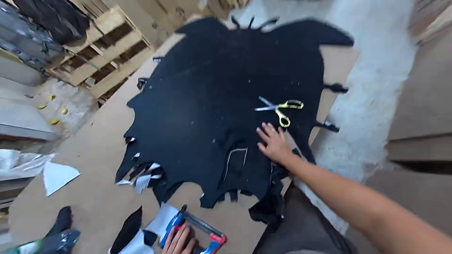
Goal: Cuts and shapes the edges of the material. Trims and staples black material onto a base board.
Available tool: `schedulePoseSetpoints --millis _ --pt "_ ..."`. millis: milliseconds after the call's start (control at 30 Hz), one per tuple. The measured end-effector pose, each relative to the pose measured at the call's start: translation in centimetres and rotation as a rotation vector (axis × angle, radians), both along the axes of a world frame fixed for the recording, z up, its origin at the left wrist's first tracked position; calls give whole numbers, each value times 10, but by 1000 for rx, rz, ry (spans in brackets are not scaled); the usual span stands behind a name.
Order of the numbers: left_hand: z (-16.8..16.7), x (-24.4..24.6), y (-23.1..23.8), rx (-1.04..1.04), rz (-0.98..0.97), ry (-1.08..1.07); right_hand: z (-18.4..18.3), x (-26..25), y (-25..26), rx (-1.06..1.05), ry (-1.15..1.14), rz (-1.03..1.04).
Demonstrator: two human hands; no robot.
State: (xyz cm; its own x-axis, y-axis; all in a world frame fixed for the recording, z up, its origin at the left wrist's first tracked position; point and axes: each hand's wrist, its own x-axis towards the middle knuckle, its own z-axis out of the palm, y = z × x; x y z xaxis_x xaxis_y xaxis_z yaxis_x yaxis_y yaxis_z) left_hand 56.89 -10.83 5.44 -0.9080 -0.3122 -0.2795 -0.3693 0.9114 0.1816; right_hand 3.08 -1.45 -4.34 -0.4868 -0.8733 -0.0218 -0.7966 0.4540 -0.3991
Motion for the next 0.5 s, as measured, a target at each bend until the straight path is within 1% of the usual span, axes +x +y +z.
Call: schedulePoseSetpoints --millis 33,67,167,233,300,367,433,500 --pt "-2 -1 -5 -1 -77 44 -4 -2 2 -16 9 12" --pt "5 -8 -6 2 -128 33 -5 -4 4 -30 12 23" --pt "32 -32 -10 -27 -224 -5 -2 -12 3 -70 41 56" --pt "54 -42 -16 -49 -233 45 -1 -18 0 -104 61 89" --pt "82 -59 -27 -52 -169 140 -7 -22 -2 -130 56 106" --pt "113 -83 -38 -69 -60 242 -15 -23 -2 -131 30 101" --pt "140 -121 -43 -155 77 396 -16 -24 -3 -119 17 90" --pt "149 -175 -44 -198 237 587 -15 -24 -7 -108 7 70"
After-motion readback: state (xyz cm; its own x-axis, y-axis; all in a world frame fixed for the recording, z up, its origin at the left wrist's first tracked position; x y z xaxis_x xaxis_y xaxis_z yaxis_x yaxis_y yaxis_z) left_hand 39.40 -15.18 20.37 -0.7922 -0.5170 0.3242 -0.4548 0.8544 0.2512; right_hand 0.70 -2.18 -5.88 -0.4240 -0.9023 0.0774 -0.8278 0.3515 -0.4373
